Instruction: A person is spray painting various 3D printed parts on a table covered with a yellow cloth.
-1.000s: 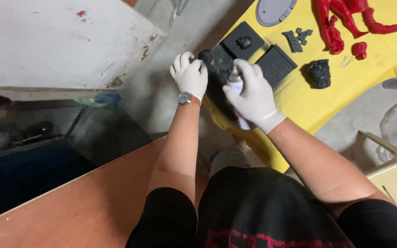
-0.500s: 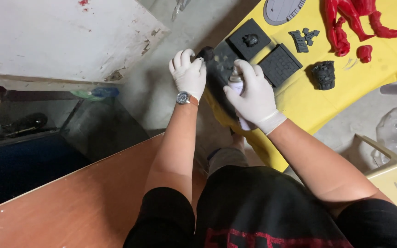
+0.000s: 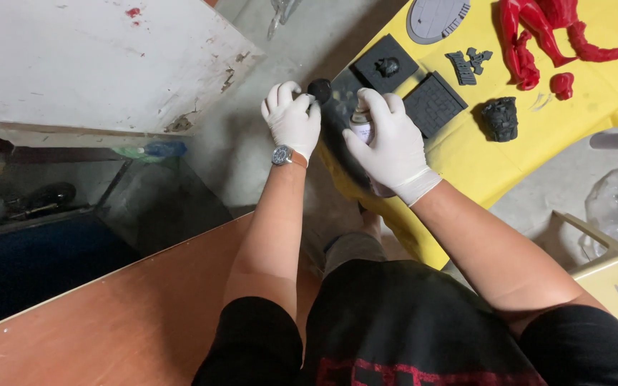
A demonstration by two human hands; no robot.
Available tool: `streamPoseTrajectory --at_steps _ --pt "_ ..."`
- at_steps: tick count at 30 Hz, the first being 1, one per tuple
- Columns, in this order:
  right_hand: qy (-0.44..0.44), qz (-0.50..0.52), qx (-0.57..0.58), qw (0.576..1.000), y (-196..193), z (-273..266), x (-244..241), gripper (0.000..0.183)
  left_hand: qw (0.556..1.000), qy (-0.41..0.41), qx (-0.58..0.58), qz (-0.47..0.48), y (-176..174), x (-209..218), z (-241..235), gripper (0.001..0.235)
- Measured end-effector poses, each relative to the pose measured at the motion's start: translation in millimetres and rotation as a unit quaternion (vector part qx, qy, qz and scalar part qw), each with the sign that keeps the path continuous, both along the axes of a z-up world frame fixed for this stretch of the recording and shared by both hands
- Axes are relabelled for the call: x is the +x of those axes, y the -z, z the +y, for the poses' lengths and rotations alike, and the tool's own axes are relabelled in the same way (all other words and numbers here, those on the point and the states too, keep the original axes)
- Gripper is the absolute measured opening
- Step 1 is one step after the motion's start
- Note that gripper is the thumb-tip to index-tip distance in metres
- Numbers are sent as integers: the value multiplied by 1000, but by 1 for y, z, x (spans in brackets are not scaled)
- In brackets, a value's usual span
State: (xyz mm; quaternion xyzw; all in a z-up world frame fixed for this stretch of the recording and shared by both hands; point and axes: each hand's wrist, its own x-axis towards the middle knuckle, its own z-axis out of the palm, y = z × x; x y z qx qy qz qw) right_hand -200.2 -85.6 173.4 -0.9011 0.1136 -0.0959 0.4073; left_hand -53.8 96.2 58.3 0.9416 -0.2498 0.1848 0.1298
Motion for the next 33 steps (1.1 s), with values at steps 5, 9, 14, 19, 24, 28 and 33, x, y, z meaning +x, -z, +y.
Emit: streamPoseTrajectory --at_steps 5,9,14,19,24,28,33 --pt "-41 37 -12 998 15 11 -15 64 989 -101 -46 102 2 1 -5 9" --pt "-36 47 -4 998 6 9 -24 69 980 -129 -45 146 0 2 -8 11" --pt "-21 16 -40 999 16 -6 -5 65 971 -145 -38 184 -3 0 -15 13" --pt "-55 46 -43 996 19 8 -30 64 963 -161 -55 210 -11 0 -24 14" --pt "-41 39 -48 997 11 2 -30 67 962 -165 -60 210 -14 -2 -24 15" --pt "-44 24 -43 998 13 -4 -21 67 939 -190 -69 280 -26 0 -31 19" --pt "-78 52 -44 995 24 5 -48 62 891 -248 -92 368 14 13 -20 18"
